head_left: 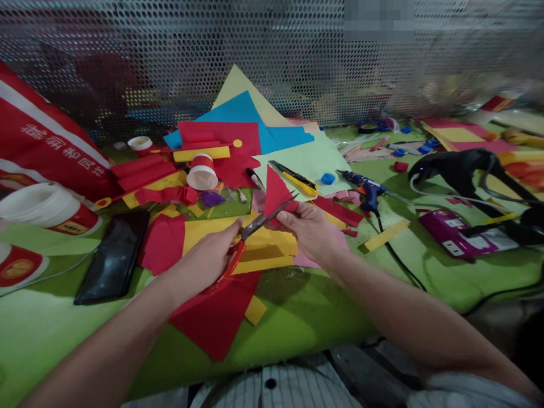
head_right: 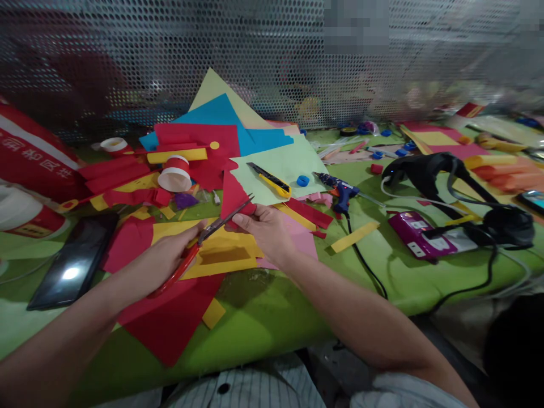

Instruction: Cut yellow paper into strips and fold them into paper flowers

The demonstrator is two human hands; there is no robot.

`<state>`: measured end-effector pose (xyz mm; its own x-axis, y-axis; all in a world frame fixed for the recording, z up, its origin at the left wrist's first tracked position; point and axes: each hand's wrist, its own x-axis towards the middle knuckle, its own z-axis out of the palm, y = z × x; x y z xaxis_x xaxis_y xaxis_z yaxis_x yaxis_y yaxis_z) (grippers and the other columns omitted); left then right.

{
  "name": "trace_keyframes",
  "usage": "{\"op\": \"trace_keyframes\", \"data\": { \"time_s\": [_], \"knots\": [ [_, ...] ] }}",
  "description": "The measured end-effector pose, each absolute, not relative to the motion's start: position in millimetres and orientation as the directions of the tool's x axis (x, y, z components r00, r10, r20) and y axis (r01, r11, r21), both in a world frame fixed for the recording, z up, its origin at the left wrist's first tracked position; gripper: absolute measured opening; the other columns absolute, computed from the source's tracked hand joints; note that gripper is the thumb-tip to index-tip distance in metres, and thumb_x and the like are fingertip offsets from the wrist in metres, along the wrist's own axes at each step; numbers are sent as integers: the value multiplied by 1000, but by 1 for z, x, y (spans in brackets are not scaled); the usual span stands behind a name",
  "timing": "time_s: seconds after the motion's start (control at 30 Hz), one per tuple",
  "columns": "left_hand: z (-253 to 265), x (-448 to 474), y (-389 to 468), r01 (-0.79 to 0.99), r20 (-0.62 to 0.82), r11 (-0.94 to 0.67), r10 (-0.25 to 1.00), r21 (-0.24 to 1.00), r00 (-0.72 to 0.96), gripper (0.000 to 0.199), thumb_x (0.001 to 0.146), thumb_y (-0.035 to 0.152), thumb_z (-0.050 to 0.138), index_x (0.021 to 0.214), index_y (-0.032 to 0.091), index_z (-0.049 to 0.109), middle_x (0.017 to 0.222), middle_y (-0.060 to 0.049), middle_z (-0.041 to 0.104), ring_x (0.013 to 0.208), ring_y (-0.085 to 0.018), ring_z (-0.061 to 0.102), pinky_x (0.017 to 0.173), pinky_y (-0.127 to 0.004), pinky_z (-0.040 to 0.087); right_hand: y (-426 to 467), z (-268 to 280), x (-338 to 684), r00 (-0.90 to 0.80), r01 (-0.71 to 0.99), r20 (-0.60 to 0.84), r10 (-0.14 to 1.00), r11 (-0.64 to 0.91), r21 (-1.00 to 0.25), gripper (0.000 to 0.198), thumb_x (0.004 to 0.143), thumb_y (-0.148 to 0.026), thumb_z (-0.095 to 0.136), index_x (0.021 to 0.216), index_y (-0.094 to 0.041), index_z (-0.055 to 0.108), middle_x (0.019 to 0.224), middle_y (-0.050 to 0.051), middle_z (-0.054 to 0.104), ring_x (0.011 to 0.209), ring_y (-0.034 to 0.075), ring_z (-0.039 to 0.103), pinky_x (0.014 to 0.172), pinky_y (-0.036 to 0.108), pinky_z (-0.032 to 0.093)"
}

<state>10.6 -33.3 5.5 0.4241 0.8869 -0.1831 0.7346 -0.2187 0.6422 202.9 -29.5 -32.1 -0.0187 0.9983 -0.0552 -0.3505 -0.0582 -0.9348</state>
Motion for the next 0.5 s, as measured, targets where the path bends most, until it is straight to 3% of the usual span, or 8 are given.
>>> {"op": "trace_keyframes", "data": {
  "time_s": [0.2, 0.5],
  "knots": [
    [-4, 9, -32, 706, -189, -193, 885, 681, 425, 40, 77, 31, 44, 113, 24, 59, 96, -6, 71, 92, -28, 63, 72, -31, 47, -29, -33, 205, -31, -301, -34, 999, -42, -953, 28, 57, -44, 77, 68, -20, 68, 64, 0, 69, 62, 13, 63, 65, 30, 53],
    [9, 12, -34, 734, -205, -265, 852, 625, 482, 36, 78, 26, 38, 106, 22, 59, 101, -7, 68, 94, -27, 62, 78, -34, 45, -27, -37, 204, -46, -307, -23, 999, -35, -951, 23, 59, -42, 76, 64, -20, 68, 62, 0, 68, 64, 14, 64, 68, 31, 53]
  ]
}}
